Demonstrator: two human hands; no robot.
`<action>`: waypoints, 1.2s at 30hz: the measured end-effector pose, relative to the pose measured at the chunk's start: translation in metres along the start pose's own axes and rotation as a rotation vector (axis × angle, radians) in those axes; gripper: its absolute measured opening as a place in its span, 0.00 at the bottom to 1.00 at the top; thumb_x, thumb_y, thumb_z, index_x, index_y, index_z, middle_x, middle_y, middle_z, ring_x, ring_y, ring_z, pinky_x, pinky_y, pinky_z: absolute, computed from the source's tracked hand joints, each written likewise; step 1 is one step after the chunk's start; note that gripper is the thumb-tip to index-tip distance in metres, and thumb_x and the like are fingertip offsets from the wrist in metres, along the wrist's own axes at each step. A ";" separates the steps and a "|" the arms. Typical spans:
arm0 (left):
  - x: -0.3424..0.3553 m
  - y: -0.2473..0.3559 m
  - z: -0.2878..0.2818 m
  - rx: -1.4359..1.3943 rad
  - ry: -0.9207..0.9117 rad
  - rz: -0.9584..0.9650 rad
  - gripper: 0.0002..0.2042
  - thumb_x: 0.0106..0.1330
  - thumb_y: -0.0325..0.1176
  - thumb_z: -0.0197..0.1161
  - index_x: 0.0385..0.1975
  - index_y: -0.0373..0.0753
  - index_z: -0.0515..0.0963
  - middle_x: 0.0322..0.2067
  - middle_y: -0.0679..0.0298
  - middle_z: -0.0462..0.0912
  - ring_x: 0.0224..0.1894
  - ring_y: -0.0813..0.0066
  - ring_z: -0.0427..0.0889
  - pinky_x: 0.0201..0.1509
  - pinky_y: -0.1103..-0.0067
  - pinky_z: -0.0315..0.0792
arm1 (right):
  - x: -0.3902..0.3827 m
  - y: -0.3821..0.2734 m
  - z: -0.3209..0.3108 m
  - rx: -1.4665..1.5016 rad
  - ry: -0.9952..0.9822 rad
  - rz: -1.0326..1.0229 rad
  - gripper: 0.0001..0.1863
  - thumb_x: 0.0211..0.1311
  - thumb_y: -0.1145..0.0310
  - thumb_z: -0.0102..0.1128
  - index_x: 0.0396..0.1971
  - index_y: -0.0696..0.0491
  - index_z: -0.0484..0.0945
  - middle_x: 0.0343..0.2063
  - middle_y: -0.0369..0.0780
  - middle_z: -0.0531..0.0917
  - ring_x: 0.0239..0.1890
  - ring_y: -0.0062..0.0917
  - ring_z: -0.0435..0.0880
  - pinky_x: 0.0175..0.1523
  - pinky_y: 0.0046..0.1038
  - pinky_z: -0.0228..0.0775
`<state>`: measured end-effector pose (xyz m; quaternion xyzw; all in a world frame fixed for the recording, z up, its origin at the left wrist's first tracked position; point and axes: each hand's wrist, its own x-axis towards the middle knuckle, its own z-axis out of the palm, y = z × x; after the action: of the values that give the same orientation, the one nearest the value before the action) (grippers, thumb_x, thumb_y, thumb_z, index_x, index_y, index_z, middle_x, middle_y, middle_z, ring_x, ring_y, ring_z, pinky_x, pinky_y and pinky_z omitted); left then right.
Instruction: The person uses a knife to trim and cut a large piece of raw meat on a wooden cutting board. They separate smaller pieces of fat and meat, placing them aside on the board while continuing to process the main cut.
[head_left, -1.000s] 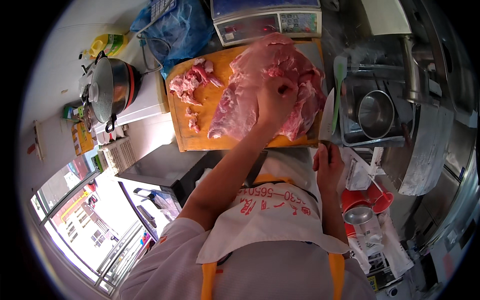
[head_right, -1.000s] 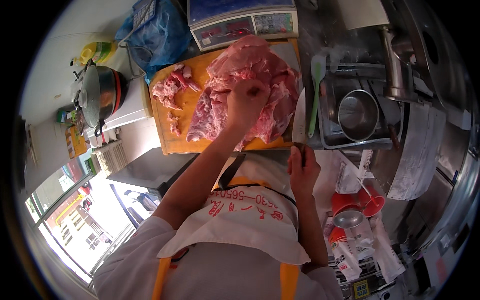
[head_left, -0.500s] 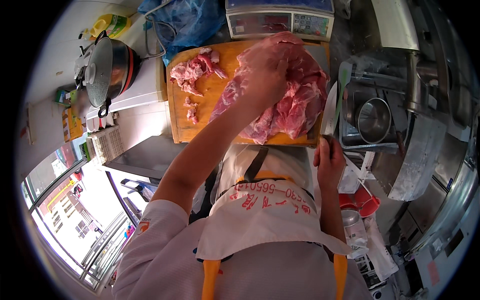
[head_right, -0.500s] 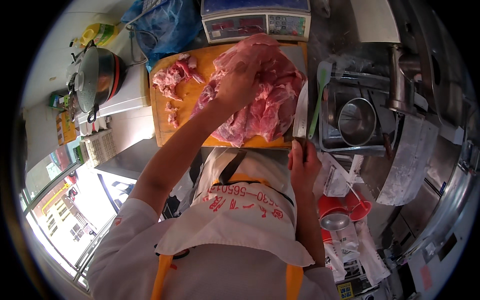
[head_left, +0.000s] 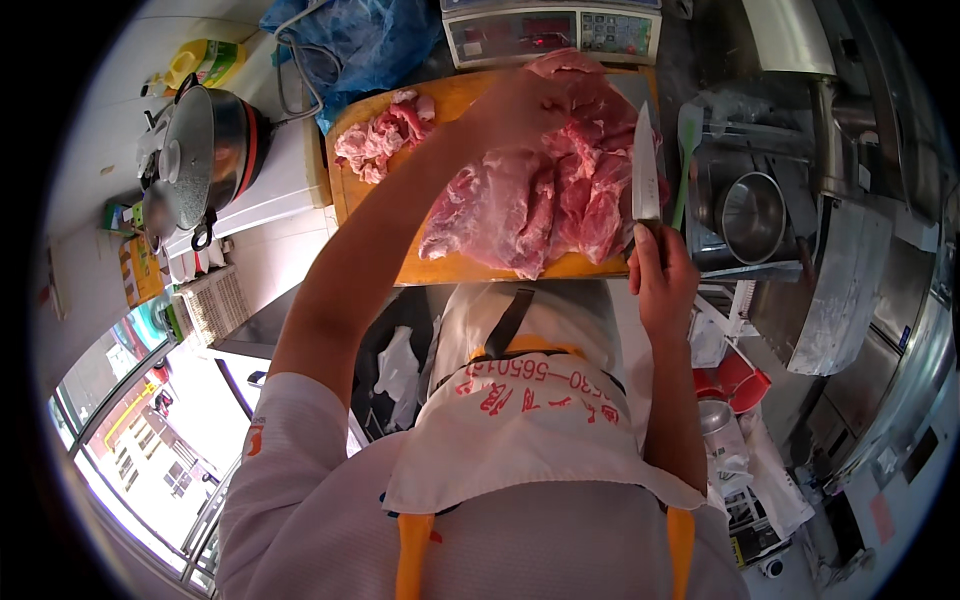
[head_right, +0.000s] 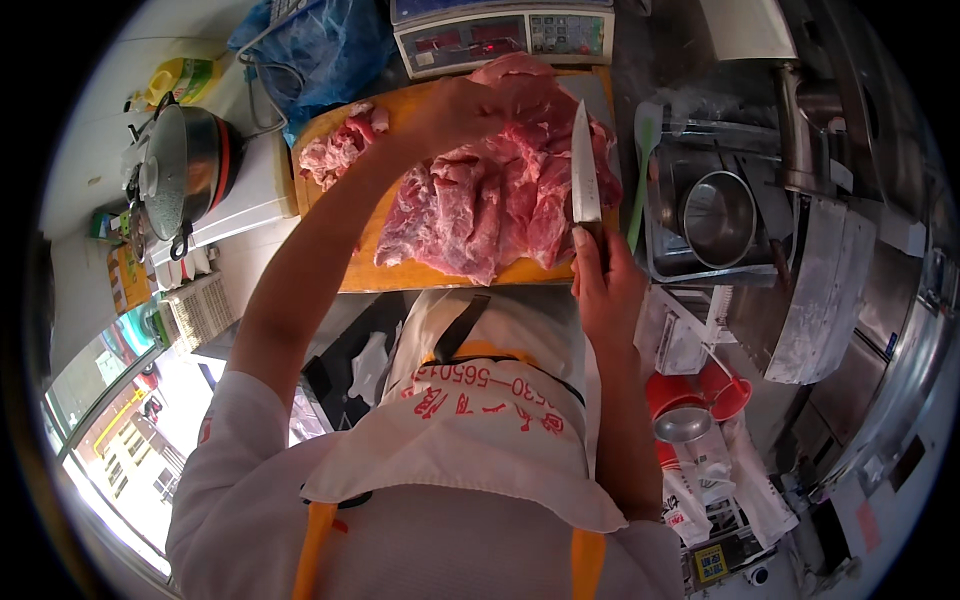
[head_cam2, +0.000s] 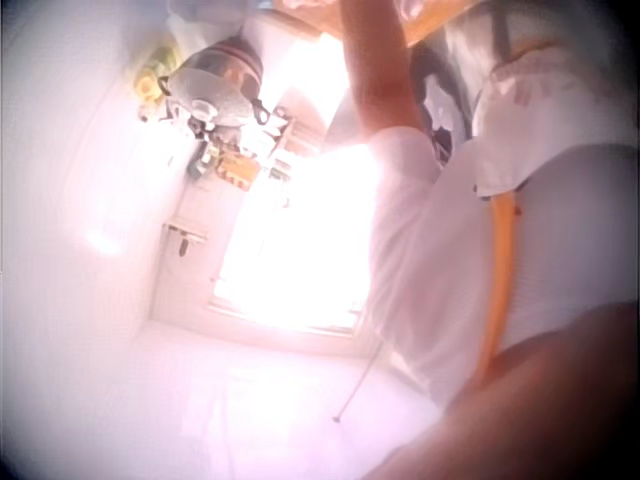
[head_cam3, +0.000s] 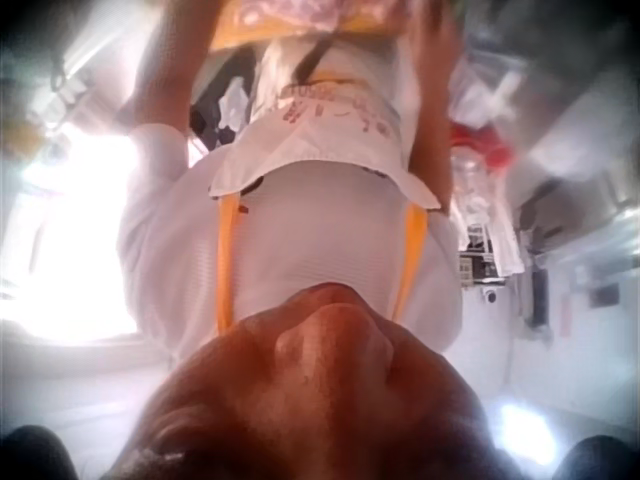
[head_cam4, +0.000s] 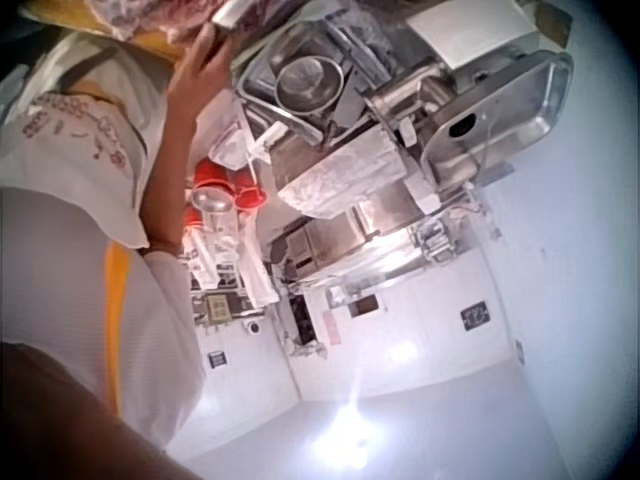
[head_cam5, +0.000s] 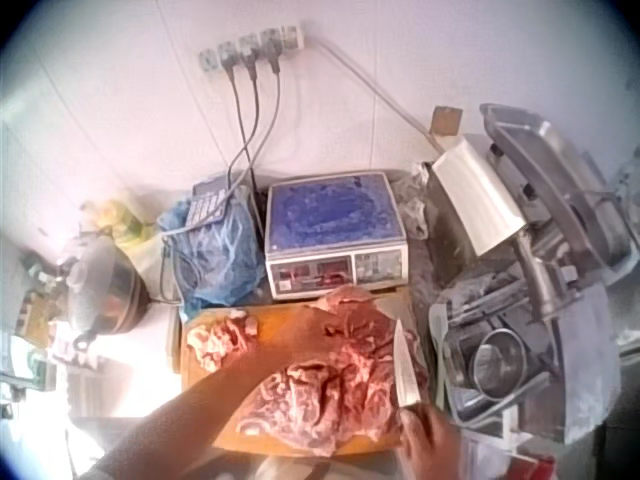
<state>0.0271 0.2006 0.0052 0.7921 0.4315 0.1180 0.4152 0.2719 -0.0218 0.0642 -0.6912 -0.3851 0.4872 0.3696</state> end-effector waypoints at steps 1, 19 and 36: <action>0.004 -0.007 0.001 -0.058 0.007 -0.007 0.08 0.66 0.34 0.72 0.39 0.40 0.91 0.30 0.59 0.91 0.32 0.70 0.90 0.40 0.72 0.83 | 0.001 0.001 0.002 -0.013 0.003 0.004 0.14 0.85 0.60 0.62 0.40 0.55 0.82 0.22 0.30 0.77 0.19 0.12 0.70 0.25 0.21 0.61; 0.082 -0.023 -0.004 0.143 -0.163 0.115 0.22 0.69 0.47 0.66 0.60 0.51 0.89 0.42 0.55 0.93 0.47 0.55 0.92 0.57 0.67 0.83 | 0.005 0.006 0.028 -0.617 -0.048 -0.256 0.15 0.84 0.62 0.61 0.41 0.60 0.80 0.28 0.54 0.85 0.29 0.56 0.84 0.35 0.48 0.74; -0.098 0.093 0.136 -0.024 0.310 -0.132 0.19 0.70 0.37 0.73 0.52 0.32 0.79 0.46 0.45 0.88 0.42 0.47 0.90 0.46 0.59 0.85 | -0.080 -0.001 -0.041 -0.125 0.068 0.410 0.16 0.85 0.58 0.60 0.40 0.55 0.79 0.21 0.31 0.76 0.21 0.11 0.72 0.26 0.23 0.64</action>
<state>0.0965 0.0217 0.0073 0.7293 0.5400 0.2166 0.3600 0.2925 -0.0982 0.1066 -0.7926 -0.2532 0.5037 0.2320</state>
